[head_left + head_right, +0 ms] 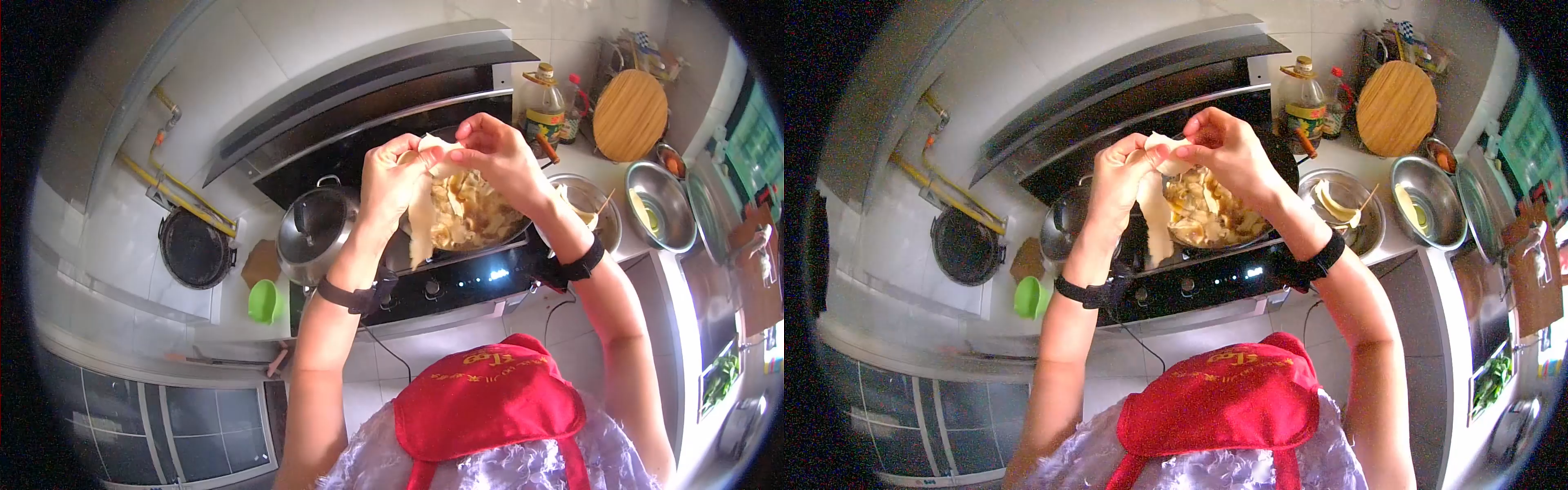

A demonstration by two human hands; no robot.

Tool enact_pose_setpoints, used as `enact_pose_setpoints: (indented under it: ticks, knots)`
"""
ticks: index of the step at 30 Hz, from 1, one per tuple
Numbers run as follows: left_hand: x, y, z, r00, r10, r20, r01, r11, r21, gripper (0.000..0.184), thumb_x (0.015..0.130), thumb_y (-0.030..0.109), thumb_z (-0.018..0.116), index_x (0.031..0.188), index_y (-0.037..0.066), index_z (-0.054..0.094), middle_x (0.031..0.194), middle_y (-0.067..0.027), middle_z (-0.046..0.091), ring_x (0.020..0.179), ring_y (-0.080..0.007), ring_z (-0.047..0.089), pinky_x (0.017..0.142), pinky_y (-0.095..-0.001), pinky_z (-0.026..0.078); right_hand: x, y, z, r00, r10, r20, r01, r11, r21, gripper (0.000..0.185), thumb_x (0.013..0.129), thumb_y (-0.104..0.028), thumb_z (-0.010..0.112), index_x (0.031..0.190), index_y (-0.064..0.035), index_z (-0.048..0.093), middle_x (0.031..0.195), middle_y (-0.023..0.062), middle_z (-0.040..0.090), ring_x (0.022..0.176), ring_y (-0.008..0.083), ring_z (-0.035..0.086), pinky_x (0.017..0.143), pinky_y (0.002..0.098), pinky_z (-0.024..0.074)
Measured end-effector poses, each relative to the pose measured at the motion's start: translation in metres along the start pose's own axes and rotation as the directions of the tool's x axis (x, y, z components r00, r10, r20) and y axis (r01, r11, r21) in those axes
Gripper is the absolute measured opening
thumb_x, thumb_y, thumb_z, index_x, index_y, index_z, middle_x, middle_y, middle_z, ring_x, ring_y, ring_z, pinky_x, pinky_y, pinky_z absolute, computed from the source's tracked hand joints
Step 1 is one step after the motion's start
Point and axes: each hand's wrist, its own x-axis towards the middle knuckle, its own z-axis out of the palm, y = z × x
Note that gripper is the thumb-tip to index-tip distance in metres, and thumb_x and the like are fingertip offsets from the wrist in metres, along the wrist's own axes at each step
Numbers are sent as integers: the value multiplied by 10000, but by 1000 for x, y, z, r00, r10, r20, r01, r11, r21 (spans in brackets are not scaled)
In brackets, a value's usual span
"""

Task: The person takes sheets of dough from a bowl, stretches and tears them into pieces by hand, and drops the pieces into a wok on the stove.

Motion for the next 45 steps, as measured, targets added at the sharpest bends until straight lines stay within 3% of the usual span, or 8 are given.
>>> enact_pose_setpoints:
  ticks: [8,17,23,26,32,35,38,45]
  knots:
    - [5,-7,-2,986,9,-166,-28,993,-116,146,927,178,651,857,55,687,759,33,646,681,-12,547,606,-182,410,-9,12,-18,992,106,-64,-103,994,40,173,879,-97,692,1016,-37,605,903,-25,619,860,37,573,780,194,458]
    - [46,-53,-24,990,-29,137,6,986,166,127,866,83,670,949,-13,679,832,-42,704,764,-92,652,690,-223,503,17,72,-46,987,150,-49,-157,898,-411,223,827,-39,660,1039,-11,722,923,49,721,827,95,614,809,252,493]
    - [77,-60,6,992,-29,122,-52,794,605,152,787,54,753,848,2,624,731,-99,686,658,-126,653,612,-252,505,36,107,-55,933,230,-278,-353,742,-570,186,846,-236,687,958,-110,764,849,126,727,773,178,679,779,304,527]
    - [100,-68,8,995,-10,101,-44,856,516,150,793,80,768,821,1,643,716,-80,675,657,-124,648,606,-254,508,46,121,-66,931,241,-275,-346,823,-449,319,906,-351,641,1040,-80,739,947,111,729,871,159,665,849,292,503]
    - [90,-2,19,882,-100,460,-36,960,277,284,910,-17,549,1191,21,561,1047,-109,683,986,-154,645,869,-284,515,22,70,-40,992,-47,120,45,999,23,470,958,-352,603,1254,14,596,1148,80,654,1103,107,548,951,279,440]
    - [94,5,16,866,61,497,-234,927,293,295,885,-9,578,1179,19,566,1006,-113,692,951,-162,652,848,-287,518,14,62,-40,964,156,217,-176,982,72,367,911,-255,681,1186,-16,635,1101,46,668,975,79,600,884,254,475]
    - [91,16,6,933,-26,359,-228,730,645,214,870,4,615,1082,15,596,918,-92,694,869,-144,654,779,-281,523,4,57,-40,951,246,188,-278,945,171,276,889,-206,707,1088,-19,670,1022,44,689,865,87,643,846,256,510]
    - [91,-3,-22,968,148,202,-223,876,427,60,857,59,685,868,19,641,759,-37,683,683,-76,609,660,-233,498,-19,64,-57,931,257,259,-322,914,249,282,938,-265,640,1032,-1,677,929,36,684,855,115,649,818,275,535]
